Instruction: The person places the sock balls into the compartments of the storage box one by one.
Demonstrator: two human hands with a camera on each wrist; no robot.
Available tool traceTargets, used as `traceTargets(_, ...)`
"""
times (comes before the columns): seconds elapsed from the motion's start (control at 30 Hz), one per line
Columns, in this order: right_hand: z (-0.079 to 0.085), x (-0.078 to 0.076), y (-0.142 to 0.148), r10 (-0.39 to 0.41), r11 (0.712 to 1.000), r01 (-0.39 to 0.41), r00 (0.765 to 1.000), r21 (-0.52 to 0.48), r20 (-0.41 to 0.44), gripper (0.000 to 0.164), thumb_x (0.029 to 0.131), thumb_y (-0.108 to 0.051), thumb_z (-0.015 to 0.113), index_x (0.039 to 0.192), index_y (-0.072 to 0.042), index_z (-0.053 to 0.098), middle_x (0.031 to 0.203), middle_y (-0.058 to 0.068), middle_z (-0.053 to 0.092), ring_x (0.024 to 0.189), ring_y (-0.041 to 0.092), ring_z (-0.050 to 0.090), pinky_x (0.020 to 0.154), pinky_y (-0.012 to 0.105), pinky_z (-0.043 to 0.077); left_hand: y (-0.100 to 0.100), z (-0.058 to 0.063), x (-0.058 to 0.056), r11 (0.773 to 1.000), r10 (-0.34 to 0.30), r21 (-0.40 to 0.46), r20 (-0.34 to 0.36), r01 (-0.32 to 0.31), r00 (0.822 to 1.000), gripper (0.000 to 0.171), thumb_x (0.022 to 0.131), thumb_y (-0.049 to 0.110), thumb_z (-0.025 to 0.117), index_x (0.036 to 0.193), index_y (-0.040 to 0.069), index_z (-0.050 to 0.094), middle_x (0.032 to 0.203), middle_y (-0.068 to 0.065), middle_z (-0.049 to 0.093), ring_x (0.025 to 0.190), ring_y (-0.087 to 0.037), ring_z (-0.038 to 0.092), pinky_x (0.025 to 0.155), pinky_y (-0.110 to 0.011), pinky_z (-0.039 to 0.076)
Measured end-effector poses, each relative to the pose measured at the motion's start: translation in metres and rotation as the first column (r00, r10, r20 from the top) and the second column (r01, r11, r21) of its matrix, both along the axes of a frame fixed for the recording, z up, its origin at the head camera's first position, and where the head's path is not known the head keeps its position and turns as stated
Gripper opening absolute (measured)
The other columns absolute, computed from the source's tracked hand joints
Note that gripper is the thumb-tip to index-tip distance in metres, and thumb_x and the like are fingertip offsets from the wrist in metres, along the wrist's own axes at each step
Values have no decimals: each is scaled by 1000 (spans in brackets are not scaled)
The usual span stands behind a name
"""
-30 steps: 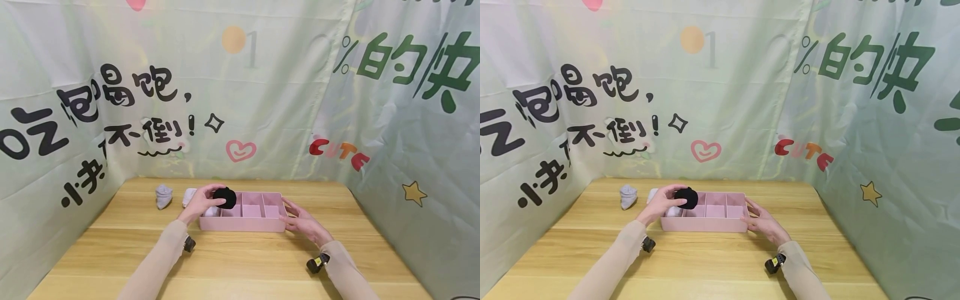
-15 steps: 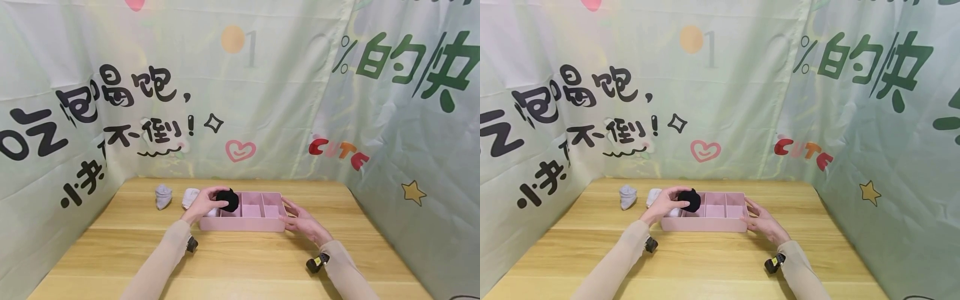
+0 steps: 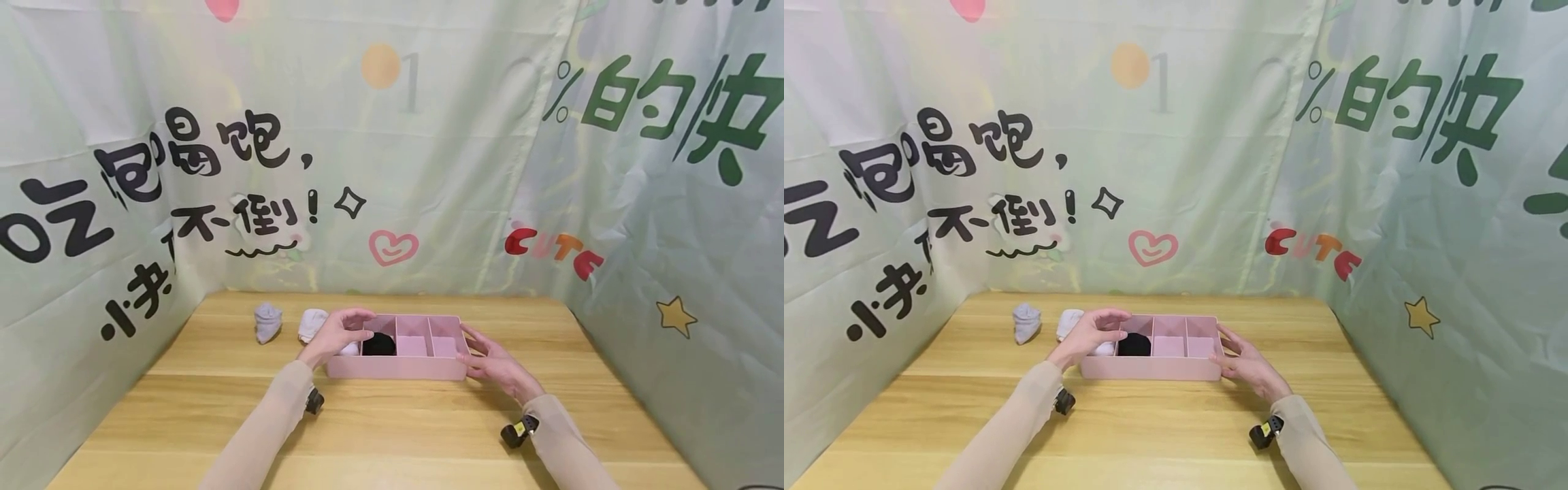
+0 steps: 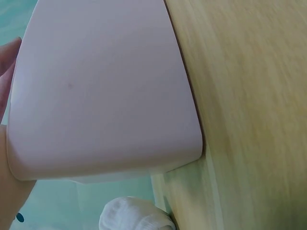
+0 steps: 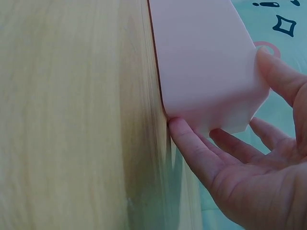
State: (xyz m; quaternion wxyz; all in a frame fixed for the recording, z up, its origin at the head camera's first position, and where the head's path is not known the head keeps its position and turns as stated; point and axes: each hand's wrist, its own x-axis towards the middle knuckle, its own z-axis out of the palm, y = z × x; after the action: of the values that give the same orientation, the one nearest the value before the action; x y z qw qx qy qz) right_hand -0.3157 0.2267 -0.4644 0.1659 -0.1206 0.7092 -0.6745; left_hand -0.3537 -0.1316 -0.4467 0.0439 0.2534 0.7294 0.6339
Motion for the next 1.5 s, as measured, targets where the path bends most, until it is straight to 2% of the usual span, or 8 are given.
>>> traceTargets(0.2,1,1,0,-8,1000,8,1000,7,-6,76,85,-16,64,145,-25,19,147,19,16,116,30,45,88,41,44,-1,0,0,1000,16,-2,0,-16,1000,48,78,11,71,120,-3,53,122,-21,53,112,-36,49,88,-33,44)
traceTargets(0.4,1,5,-3,3,1000,-3,1000,6,6,75,86,-12,62,146,-22,16,146,22,14,113,28,47,87,42,45,-2,-4,1,996,-21,86,-5,22,1000,43,80,3,67,119,-7,52,118,-29,52,110,-41,49,85,-34,47)
traceTargets(0.5,0,7,-3,2,1000,-2,1000,6,8,75,87,-11,61,146,-22,16,146,23,13,112,28,49,86,42,46,-2,-6,3,992,-14,125,-13,15,1000,42,79,1,67,117,-9,51,115,-32,52,106,-41,52,84,-33,48)
traceTargets(0.67,0,8,-4,-9,1000,9,1000,7,-2,75,87,-11,61,146,-20,16,146,23,13,112,29,48,86,43,45,-3,-7,5,988,41,152,-55,-32,998,42,79,3,68,113,-14,51,110,-34,53,96,-33,59,80,-34,50)
traceTargets(0.83,-2,7,-5,1,1000,-1,1000,6,3,75,87,-11,61,146,-20,15,146,23,12,112,28,48,86,43,45,-8,-5,7,984,85,158,-51,-76,995,37,79,3,68,110,-12,54,108,-35,53,91,-28,61,76,-34,51)
traceTargets(1.0,-2,4,-3,-5,1000,5,1000,-6,-6,76,86,-13,63,146,-23,17,146,22,13,110,28,50,85,42,46,-17,0,9,977,171,135,-38,-164,985,34,77,7,71,107,-5,60,103,-23,62,88,-24,62,72,-30,51)
traceTargets(1.3,2,3,-3,23,1000,-23,1000,5,-7,75,87,-10,60,146,-20,14,146,24,11,111,28,49,88,44,44,-47,1,10,963,243,134,-44,-235,969,29,81,3,66,108,-5,59,101,-19,63,93,-34,57,73,-32,50)
traceTargets(1.5,2,3,-3,10,1000,-10,1000,4,-3,76,87,-11,61,146,-20,14,146,23,12,112,28,49,87,42,45,-65,2,15,953,285,117,-48,-278,957,33,81,7,68,110,-5,57,102,-15,63,91,-26,59,71,-30,51)
